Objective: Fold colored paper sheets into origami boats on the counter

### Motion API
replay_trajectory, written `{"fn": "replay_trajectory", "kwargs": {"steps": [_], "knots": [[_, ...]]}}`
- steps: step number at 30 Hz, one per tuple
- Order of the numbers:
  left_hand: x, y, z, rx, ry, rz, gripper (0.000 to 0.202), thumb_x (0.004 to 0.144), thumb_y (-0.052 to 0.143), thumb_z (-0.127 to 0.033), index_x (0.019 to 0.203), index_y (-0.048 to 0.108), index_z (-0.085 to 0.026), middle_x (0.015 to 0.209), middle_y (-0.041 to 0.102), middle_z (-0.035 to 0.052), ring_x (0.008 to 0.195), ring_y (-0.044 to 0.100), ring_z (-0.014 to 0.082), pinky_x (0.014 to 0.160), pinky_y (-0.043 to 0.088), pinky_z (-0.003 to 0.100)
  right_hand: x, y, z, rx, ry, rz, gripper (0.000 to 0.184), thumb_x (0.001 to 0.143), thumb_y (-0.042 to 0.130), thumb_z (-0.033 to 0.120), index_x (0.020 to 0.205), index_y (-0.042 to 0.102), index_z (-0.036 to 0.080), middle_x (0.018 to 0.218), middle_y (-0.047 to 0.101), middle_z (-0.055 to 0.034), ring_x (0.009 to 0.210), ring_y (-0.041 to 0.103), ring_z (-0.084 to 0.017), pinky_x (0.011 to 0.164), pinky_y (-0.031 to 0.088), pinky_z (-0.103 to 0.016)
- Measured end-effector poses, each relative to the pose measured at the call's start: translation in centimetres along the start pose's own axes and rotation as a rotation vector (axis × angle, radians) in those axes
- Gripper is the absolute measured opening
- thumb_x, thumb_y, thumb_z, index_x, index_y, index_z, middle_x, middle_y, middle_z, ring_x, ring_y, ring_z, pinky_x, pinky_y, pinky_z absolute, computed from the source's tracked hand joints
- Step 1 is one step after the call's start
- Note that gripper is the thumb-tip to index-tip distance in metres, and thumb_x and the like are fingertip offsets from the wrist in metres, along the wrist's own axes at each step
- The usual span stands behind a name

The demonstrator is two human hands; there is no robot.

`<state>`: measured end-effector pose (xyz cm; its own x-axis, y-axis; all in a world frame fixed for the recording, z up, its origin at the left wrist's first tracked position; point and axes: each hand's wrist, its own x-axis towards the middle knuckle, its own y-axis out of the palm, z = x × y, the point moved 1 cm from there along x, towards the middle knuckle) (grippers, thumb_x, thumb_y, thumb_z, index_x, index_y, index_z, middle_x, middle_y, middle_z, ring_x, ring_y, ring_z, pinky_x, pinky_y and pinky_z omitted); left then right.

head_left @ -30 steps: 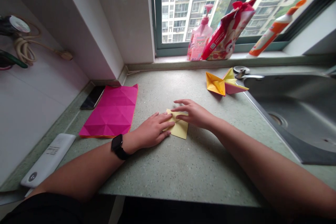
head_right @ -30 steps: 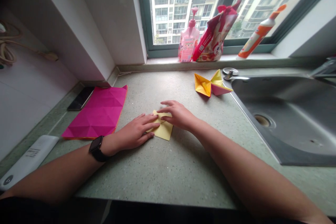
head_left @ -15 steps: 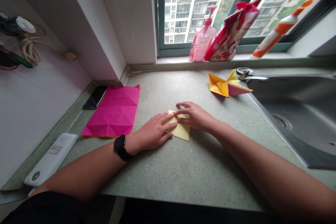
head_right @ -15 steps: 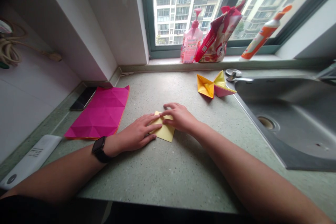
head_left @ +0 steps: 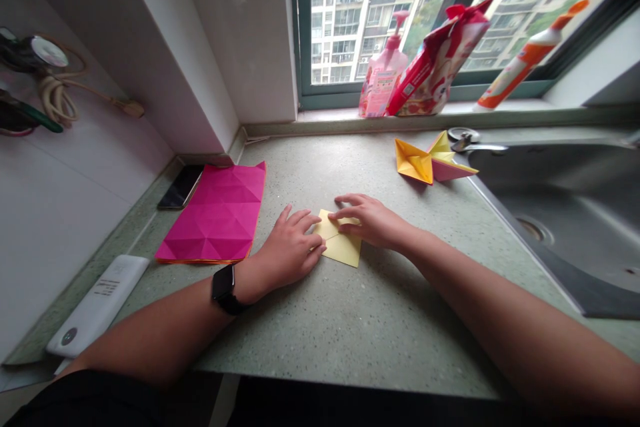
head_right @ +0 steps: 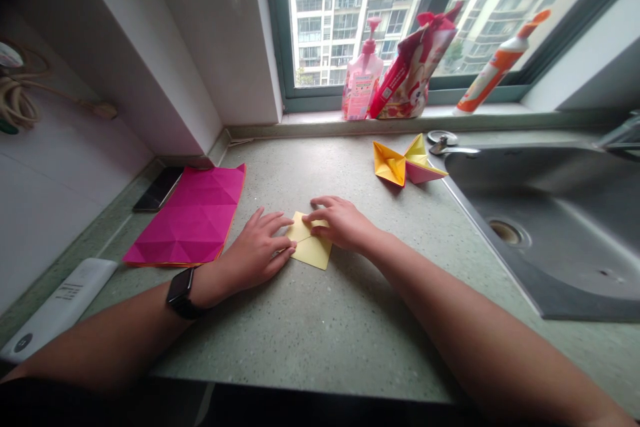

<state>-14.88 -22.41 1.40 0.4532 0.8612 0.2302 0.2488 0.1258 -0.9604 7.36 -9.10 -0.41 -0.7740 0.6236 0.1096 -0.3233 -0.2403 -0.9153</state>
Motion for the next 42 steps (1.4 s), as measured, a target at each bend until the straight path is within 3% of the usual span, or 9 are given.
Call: {"fn": "replay_trajectory", "kwargs": {"steps": [11,16,19,21,24,26,32,36,42], "knots": [[-1.0,-1.7,0.2,0.096,0.009,0.096,0.023,0.104,0.071,-0.039,0.094,0.087,-0.026,0.135,0.075,0.0076,0.137,0.061,0.0374,0.128,0.026,0.077,0.0,-0.2,0.2,0.000,0.010,0.018,0.032,0.093,0.083,0.026,0.124,0.085,0.035,0.154,0.068,-0.0107,0.142,0.063,-0.036,0.118,0.052,-0.058],[-1.0,-2.6,0.1,0.129,0.056,0.032,0.032,0.106,0.067,-0.037,0.082,0.081,-0.021,0.126,0.078,0.0083,0.135,0.063,0.0376,0.130,0.024,0.075,0.1,-0.2,0.1,0.003,0.000,0.014,0.031,0.093,0.083,0.027,0.122,0.086,0.034,0.153,0.068,-0.0102,0.138,0.065,-0.036,0.117,0.052,-0.058],[-0.5,-2.6,-0.1,0.086,0.077,-0.051,0.028,0.109,0.056,-0.029,0.096,0.079,-0.019,0.121,0.079,0.0093,0.124,0.068,0.0296,0.130,0.036,0.061,0.2,-0.2,-0.1,0.006,-0.011,0.015,0.029,0.092,0.083,0.026,0.120,0.086,0.033,0.152,0.069,-0.0103,0.137,0.066,-0.037,0.116,0.053,-0.059],[-0.3,-1.9,-0.2,0.035,0.110,-0.066,0.025,0.111,0.053,-0.030,0.112,0.076,-0.019,0.131,0.076,0.0117,0.128,0.067,0.0284,0.128,0.040,0.056,0.2,-0.1,-0.2,0.008,-0.021,0.010,0.029,0.092,0.082,0.026,0.120,0.086,0.034,0.151,0.069,-0.0096,0.135,0.068,-0.037,0.116,0.053,-0.059],[-0.3,-0.4,-0.1,-0.017,0.162,0.010,0.035,0.111,0.058,-0.038,0.138,0.067,-0.019,0.154,0.064,0.0154,0.148,0.055,0.0339,0.129,0.039,0.059,0.1,-0.1,-0.2,0.009,-0.024,0.001,0.027,0.093,0.079,0.027,0.118,0.087,0.034,0.150,0.070,-0.0097,0.134,0.068,-0.037,0.115,0.053,-0.058],[-0.3,0.5,0.1,-0.039,0.153,0.073,0.040,0.110,0.059,-0.042,0.145,0.062,-0.021,0.157,0.061,0.0151,0.151,0.052,0.0355,0.128,0.040,0.060,0.0,-0.1,-0.1,-0.009,-0.028,0.014,0.027,0.095,0.078,0.028,0.121,0.086,0.033,0.151,0.069,-0.0109,0.136,0.067,-0.037,0.116,0.053,-0.057],[-0.3,1.1,0.6,-0.087,0.146,0.114,0.044,0.111,0.057,-0.043,0.150,0.059,-0.024,0.155,0.061,0.0158,0.151,0.051,0.0353,0.128,0.040,0.060,-0.2,0.5,-0.2,-0.095,-0.049,0.019,0.055,0.100,0.073,0.036,0.153,0.065,0.024,0.163,0.059,-0.0158,0.151,0.054,-0.036,0.127,0.043,-0.057],[-0.1,1.1,0.7,-0.091,0.147,0.111,0.046,0.111,0.060,-0.041,0.153,0.058,-0.022,0.155,0.061,0.0172,0.147,0.054,0.0360,0.126,0.041,0.062,-0.3,1.2,-0.5,-0.131,-0.034,0.022,0.064,0.100,0.073,0.044,0.159,0.058,0.023,0.169,0.052,-0.0164,0.157,0.048,-0.036,0.131,0.036,-0.057],[0.4,0.4,0.9,-0.152,0.118,0.048,0.024,0.109,0.061,-0.030,0.125,0.078,-0.024,0.134,0.072,0.0115,0.124,0.067,0.0298,0.110,0.054,0.051,-0.1,1.6,-1.2,-0.110,0.007,0.034,0.067,0.098,0.075,0.053,0.158,0.060,0.027,0.172,0.049,-0.0155,0.161,0.042,-0.039,0.132,0.035,-0.060]]}}
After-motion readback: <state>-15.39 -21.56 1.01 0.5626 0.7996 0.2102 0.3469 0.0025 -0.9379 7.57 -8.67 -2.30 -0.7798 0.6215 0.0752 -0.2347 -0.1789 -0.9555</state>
